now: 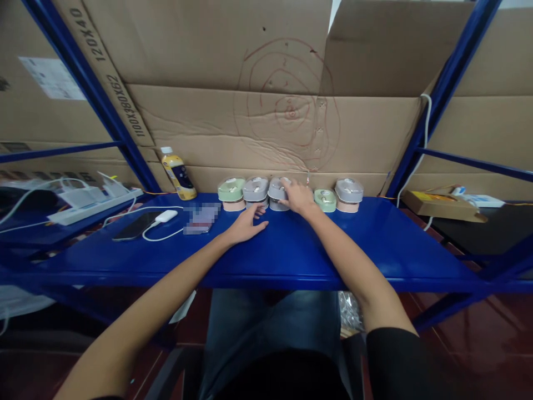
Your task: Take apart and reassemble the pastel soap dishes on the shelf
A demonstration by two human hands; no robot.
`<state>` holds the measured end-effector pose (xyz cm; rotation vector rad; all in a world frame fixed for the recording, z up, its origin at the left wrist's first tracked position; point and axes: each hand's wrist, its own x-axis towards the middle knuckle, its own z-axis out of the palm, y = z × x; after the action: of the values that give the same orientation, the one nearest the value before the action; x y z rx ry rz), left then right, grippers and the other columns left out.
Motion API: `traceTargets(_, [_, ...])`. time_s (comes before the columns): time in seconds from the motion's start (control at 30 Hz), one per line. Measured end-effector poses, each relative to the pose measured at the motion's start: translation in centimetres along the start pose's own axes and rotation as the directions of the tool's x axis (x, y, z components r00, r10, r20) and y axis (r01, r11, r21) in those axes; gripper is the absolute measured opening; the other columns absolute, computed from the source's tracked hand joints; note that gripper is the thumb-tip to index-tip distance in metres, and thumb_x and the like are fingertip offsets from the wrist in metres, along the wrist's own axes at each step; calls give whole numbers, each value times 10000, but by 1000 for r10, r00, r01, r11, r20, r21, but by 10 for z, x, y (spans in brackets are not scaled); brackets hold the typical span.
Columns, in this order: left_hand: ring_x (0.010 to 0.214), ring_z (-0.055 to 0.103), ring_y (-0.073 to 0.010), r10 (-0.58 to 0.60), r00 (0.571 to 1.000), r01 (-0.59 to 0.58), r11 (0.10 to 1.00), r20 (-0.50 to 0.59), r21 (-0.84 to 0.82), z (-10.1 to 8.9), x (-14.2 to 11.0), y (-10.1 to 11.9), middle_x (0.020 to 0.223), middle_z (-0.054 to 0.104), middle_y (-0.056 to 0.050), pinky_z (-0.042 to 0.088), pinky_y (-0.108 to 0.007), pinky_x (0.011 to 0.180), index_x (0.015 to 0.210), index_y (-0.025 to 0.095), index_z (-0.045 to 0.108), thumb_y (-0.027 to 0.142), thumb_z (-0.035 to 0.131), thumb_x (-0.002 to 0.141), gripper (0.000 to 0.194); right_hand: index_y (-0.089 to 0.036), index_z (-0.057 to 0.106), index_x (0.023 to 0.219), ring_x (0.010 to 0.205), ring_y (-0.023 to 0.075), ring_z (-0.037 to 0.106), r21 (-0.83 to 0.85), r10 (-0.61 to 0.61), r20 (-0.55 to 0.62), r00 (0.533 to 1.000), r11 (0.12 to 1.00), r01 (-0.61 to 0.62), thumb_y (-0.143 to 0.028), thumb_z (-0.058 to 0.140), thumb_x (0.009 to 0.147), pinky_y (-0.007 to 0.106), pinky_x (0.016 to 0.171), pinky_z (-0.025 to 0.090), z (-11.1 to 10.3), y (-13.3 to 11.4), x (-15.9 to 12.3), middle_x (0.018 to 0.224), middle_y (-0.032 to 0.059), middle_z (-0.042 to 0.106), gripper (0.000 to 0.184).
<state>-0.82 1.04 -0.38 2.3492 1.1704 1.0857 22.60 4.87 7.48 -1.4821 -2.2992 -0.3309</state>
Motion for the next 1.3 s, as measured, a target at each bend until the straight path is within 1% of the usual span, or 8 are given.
traceTargets(0.1, [1210,654,-290,-18,996,10,996,-85,-89,-2,3,1,1268,656,-138,557,-496,1057,1374,184,504,420,772,855,631,-192,455,1607,1390,412,565,245,-63,-109,992,966,88,-406,771,912,569,1153,468,-15,26,-23,1557,219,548,794])
traceTargets(0.2, [1304,629,-318,-89,991,56,950,-95,-307,-7,7,0,1388,611,-201,526,-517,1119,1429,166,466,457,862,778,816,-255,515,1570,1380,352,591,590,-156,-55,986,792,158,-416,837,831,543,1156,488,-26,46,-47,1567,143,571,822])
traceTargets(0.4, [1391,598,-345,-140,957,266,771,253,-578,-19,3,3,1459,611,-227,512,-529,1141,1495,185,470,431,894,736,903,-309,546,1539,1330,296,638,874,-398,249,883,485,-27,-403,882,760,515,1120,530,-22,39,-77,1594,106,553,853])
traceTargets(0.53, [1337,636,-341,-88,932,285,778,351,-560,-21,-2,10,1426,639,-195,539,-534,1094,1480,216,506,417,913,708,896,-300,522,1542,1429,283,559,868,-459,266,848,496,-3,-317,862,778,521,1170,488,-17,33,-80,1640,110,496,836])
traceTargets(0.73, [1302,630,-362,4,989,40,956,147,-292,-7,-6,20,1369,625,-179,472,-576,1146,1535,191,415,458,985,599,1128,-282,493,1555,1450,255,557,842,-506,311,805,539,13,-147,719,798,519,1212,449,-15,46,-79,1652,97,490,802])
traceTargets(0.9, [1344,581,-403,47,995,-38,995,90,-97,7,-9,26,1421,583,-185,437,-606,1166,1574,210,360,569,970,608,1197,-235,559,1496,1445,302,556,743,-475,191,859,642,189,-221,744,807,556,1236,413,-23,33,-78,1555,114,590,713])
traceTargets(1.13, [1443,502,-455,81,988,-62,988,131,-140,8,-9,22,1575,455,-263,404,-642,1192,1651,191,226,606,951,625,1323,-215,509,1558,1425,397,552,525,-394,76,916,797,299,-609,876,738,595,1186,451,-3,-14,-76,1554,184,575,981])
traceTargets(1.3, [1421,524,-434,57,990,-42,992,128,-117,4,-10,23,1581,455,-260,417,-624,1190,1673,179,184,594,954,634,1359,-214,591,1473,1274,345,658,607,-262,-28,965,763,225,-582,863,755,544,1107,522,-9,7,-75,1437,157,666,851])
